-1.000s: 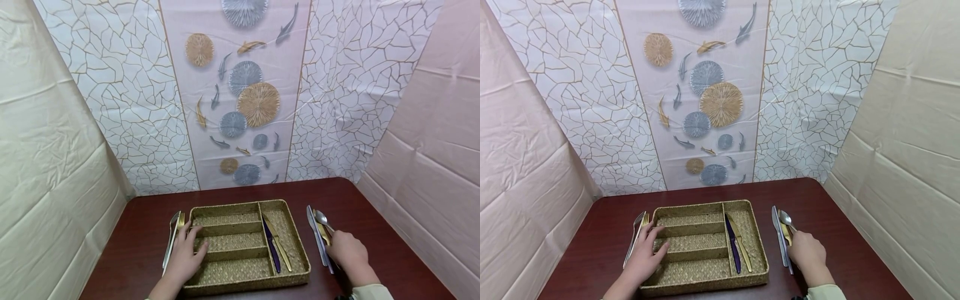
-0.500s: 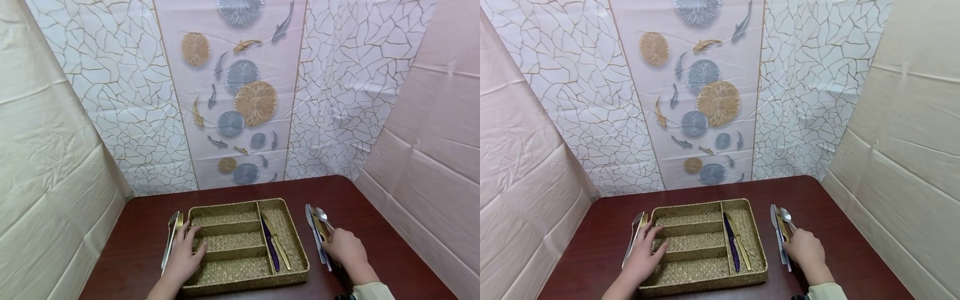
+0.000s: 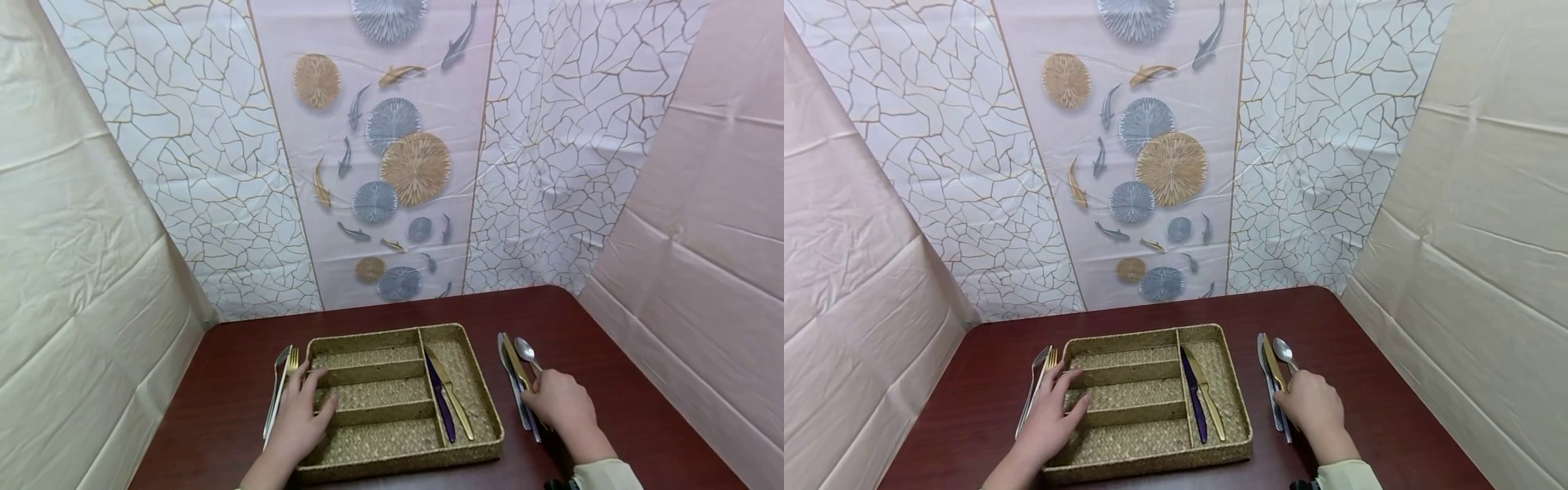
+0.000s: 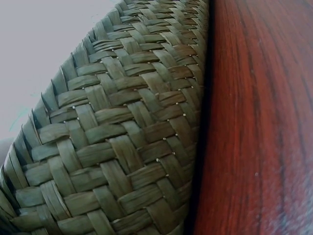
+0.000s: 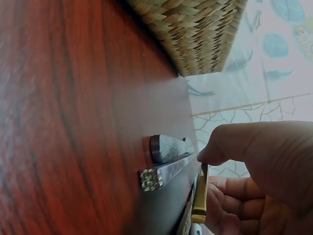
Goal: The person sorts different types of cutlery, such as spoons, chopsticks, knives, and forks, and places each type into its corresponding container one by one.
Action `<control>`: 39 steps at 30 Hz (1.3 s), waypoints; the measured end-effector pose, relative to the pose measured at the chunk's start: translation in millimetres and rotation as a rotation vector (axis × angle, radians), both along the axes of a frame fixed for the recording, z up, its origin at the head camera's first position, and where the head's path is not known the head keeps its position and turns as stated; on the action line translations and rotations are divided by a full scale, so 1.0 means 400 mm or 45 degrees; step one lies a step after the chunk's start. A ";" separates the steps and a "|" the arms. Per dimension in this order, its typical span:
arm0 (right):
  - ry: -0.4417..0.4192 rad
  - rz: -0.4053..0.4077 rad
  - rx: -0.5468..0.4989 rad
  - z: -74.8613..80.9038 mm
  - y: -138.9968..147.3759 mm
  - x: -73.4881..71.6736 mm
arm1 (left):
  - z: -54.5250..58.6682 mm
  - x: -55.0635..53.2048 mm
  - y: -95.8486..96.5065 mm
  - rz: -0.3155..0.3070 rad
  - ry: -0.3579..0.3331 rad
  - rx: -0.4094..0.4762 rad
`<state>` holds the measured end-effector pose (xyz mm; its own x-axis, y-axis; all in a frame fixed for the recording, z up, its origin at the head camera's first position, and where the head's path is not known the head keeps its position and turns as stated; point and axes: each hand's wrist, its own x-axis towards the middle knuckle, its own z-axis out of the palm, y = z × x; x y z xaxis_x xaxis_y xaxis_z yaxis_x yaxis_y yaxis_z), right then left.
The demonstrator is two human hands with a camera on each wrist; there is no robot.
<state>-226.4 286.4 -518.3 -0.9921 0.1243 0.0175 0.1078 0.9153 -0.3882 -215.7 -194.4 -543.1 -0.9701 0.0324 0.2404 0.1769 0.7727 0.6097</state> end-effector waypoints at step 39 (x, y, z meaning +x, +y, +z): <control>0.193 0.139 -0.016 0.130 -0.206 0.011 | -0.002 -0.001 -0.002 -0.005 -0.006 0.000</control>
